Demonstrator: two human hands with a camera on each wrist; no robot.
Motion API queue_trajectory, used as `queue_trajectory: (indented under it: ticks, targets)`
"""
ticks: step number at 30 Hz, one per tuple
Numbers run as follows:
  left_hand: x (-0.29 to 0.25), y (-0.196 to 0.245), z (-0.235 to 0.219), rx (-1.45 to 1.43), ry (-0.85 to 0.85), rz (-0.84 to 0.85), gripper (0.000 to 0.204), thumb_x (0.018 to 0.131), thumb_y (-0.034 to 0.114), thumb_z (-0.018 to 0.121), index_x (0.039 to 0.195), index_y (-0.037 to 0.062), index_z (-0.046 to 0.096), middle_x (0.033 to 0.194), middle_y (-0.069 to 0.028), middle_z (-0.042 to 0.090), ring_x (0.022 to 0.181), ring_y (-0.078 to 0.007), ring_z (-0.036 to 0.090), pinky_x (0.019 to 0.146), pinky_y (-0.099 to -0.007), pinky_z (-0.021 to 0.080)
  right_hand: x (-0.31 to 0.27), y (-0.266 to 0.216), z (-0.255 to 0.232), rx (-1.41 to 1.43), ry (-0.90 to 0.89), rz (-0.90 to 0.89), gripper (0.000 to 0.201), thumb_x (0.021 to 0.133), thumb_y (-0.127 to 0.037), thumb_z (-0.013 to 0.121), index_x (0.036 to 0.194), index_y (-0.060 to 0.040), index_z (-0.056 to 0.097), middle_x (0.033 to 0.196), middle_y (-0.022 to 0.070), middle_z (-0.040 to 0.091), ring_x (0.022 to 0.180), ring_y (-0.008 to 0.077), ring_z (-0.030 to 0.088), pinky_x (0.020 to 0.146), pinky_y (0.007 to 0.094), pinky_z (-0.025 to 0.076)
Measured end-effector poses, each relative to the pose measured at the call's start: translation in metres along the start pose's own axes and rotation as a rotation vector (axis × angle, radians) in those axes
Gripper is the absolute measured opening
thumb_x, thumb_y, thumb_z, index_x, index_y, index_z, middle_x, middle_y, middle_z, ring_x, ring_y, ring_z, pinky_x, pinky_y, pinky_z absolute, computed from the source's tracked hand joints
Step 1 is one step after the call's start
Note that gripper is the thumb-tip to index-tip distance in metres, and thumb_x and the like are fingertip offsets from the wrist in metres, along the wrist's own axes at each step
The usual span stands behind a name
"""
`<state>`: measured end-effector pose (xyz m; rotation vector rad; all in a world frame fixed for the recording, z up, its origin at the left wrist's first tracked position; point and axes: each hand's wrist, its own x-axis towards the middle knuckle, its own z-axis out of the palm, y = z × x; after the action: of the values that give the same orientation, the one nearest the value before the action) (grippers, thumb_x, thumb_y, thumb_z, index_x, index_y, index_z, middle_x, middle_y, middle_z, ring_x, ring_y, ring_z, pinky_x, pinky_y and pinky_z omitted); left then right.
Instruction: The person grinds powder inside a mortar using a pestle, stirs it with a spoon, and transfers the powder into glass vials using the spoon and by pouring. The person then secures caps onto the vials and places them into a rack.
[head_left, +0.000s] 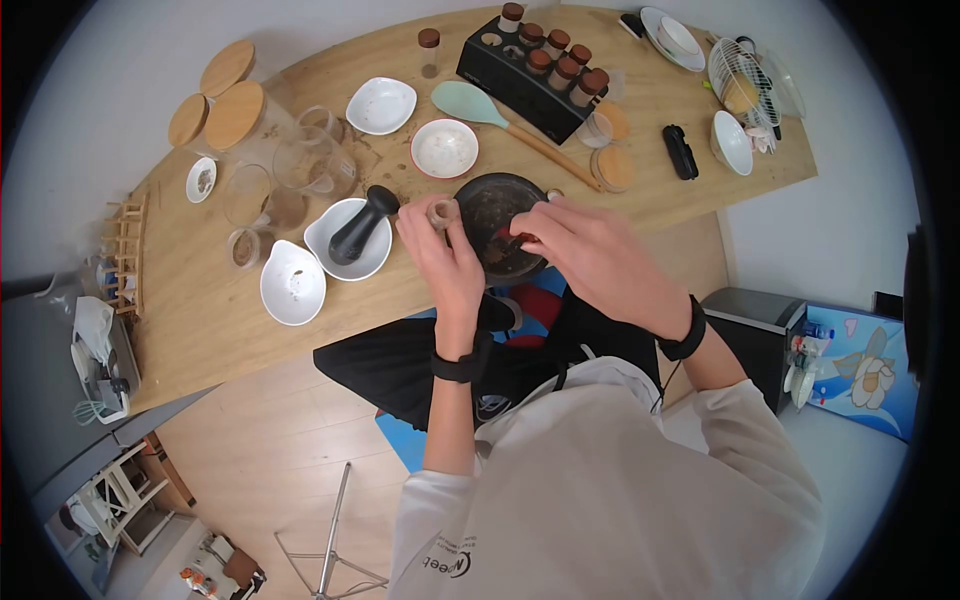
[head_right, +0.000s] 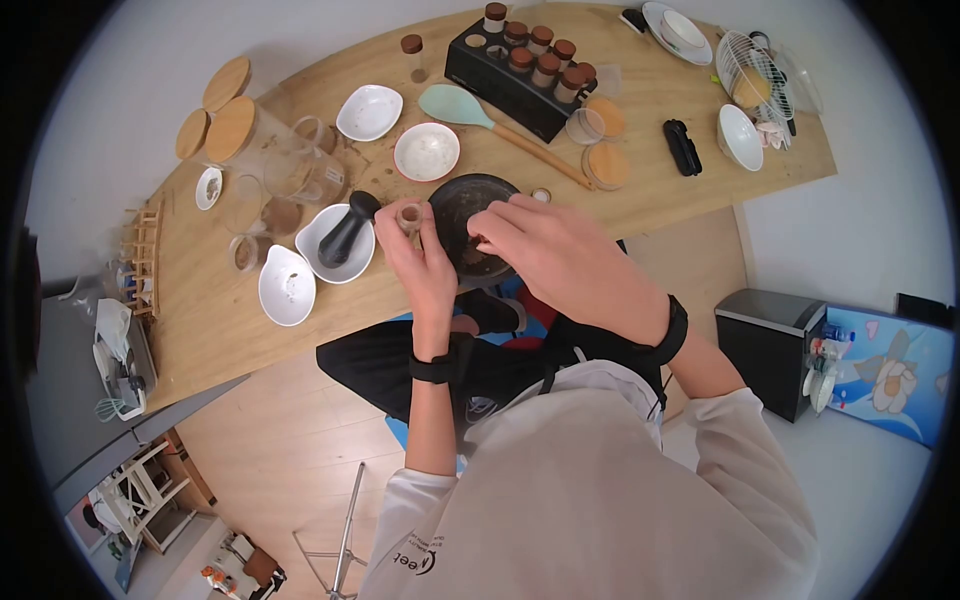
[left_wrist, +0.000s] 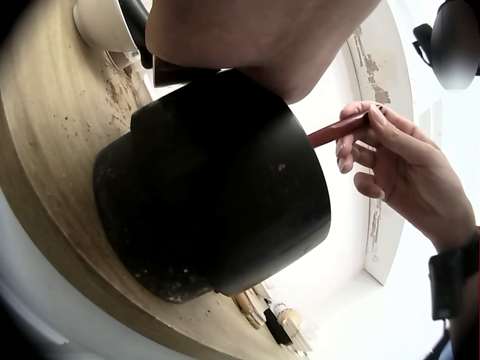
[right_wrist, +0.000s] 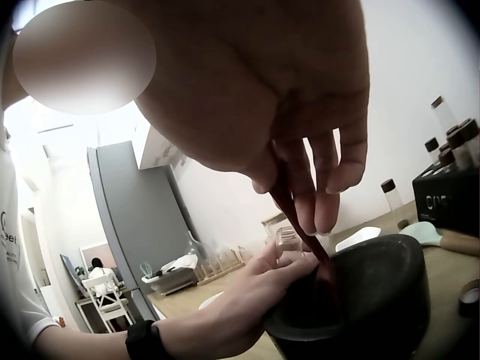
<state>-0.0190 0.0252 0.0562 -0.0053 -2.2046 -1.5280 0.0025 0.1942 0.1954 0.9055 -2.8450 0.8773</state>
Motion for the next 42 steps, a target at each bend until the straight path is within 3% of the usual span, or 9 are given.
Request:
queue_trajectory:
  ticks: [5,9,15,17,23,33,36,38,42]
  targets:
    - [0.000,0.004,0.000,-0.065,-0.012,-0.067,0.016,0.097,-0.004,0.062,0.112,-0.0011,0.059,0.110,-0.0182,0.059,0.106,-0.0391,0.054,0.094,-0.0473,0.044,0.013,0.000,-0.010,-0.192,-0.062,0.036,0.012,0.097,-0.010,0.067,0.104,-0.0035,0.059,0.091,0.0101,0.066,0.089,0.0316,0.068,0.073,0.0435,0.053]
    - [0.000,0.000,0.000,-0.014,0.006,-0.019,0.013,0.105,0.006,0.064,0.113,-0.0024,0.058,0.105,-0.0158,0.059,0.099,-0.0313,0.055,0.091,-0.0410,0.045,0.016,-0.007,-0.012,-0.113,-0.199,0.054,0.015,0.098,-0.008,0.068,0.111,-0.0023,0.063,0.098,0.0137,0.069,0.092,0.0357,0.067,0.076,0.0459,0.052]
    - [-0.001,-0.004,0.001,0.006,0.003,0.021,0.013,0.103,0.005,0.065,0.112,-0.0027,0.059,0.105,-0.0155,0.059,0.098,-0.0317,0.055,0.091,-0.0415,0.045,0.017,-0.006,-0.008,0.032,-0.107,0.059,0.013,0.101,-0.011,0.066,0.111,-0.0029,0.062,0.097,0.0144,0.069,0.091,0.0375,0.067,0.075,0.0468,0.052]
    - [0.000,-0.002,0.001,-0.064,-0.010,-0.031,0.016,0.097,-0.004,0.061,0.112,-0.0007,0.059,0.109,-0.0185,0.058,0.105,-0.0402,0.053,0.094,-0.0481,0.042,0.019,-0.007,-0.012,-0.044,-0.060,0.067,0.013,0.101,-0.012,0.066,0.110,-0.0033,0.062,0.097,0.0153,0.068,0.089,0.0388,0.066,0.074,0.0473,0.051]
    - [0.000,-0.003,0.000,-0.005,0.003,0.003,0.013,0.103,0.004,0.065,0.113,-0.0025,0.059,0.106,-0.0158,0.059,0.099,-0.0323,0.055,0.091,-0.0420,0.046,0.021,0.001,-0.005,-0.037,-0.124,0.086,0.013,0.103,-0.013,0.066,0.110,-0.0033,0.061,0.094,0.0167,0.067,0.087,0.0394,0.066,0.071,0.0474,0.050]
    - [0.000,-0.004,0.001,0.001,0.007,0.019,0.013,0.103,0.004,0.065,0.113,-0.0021,0.059,0.106,-0.0161,0.059,0.101,-0.0333,0.056,0.091,-0.0422,0.046,0.027,0.024,-0.004,-0.057,0.003,0.189,0.019,0.108,-0.021,0.062,0.107,-0.0020,0.060,0.086,0.0174,0.068,0.082,0.0422,0.067,0.069,0.0503,0.050]
    - [0.000,-0.004,0.001,-0.010,0.006,0.009,0.013,0.103,0.004,0.065,0.113,-0.0021,0.059,0.106,-0.0162,0.059,0.100,-0.0336,0.056,0.091,-0.0425,0.046,0.029,0.037,0.000,0.273,-0.073,0.314,0.020,0.109,-0.021,0.060,0.109,-0.0010,0.060,0.085,0.0174,0.068,0.081,0.0418,0.066,0.069,0.0498,0.049]
    - [0.000,-0.005,0.001,0.006,0.000,0.012,0.013,0.104,0.005,0.064,0.113,-0.0019,0.059,0.106,-0.0160,0.059,0.099,-0.0333,0.056,0.091,-0.0425,0.046,0.029,0.039,-0.003,0.251,-0.074,0.345,0.020,0.112,-0.018,0.053,0.110,0.0009,0.058,0.082,0.0150,0.063,0.077,0.0298,0.063,0.073,0.0407,0.051]
    - [0.000,-0.003,0.002,0.002,-0.001,0.010,0.014,0.104,0.005,0.065,0.114,-0.0019,0.059,0.105,-0.0158,0.059,0.099,-0.0329,0.056,0.091,-0.0422,0.046,0.024,0.034,-0.010,0.078,-0.022,0.261,0.021,0.113,-0.019,0.052,0.111,0.0016,0.057,0.082,0.0129,0.063,0.077,0.0250,0.063,0.073,0.0383,0.051]
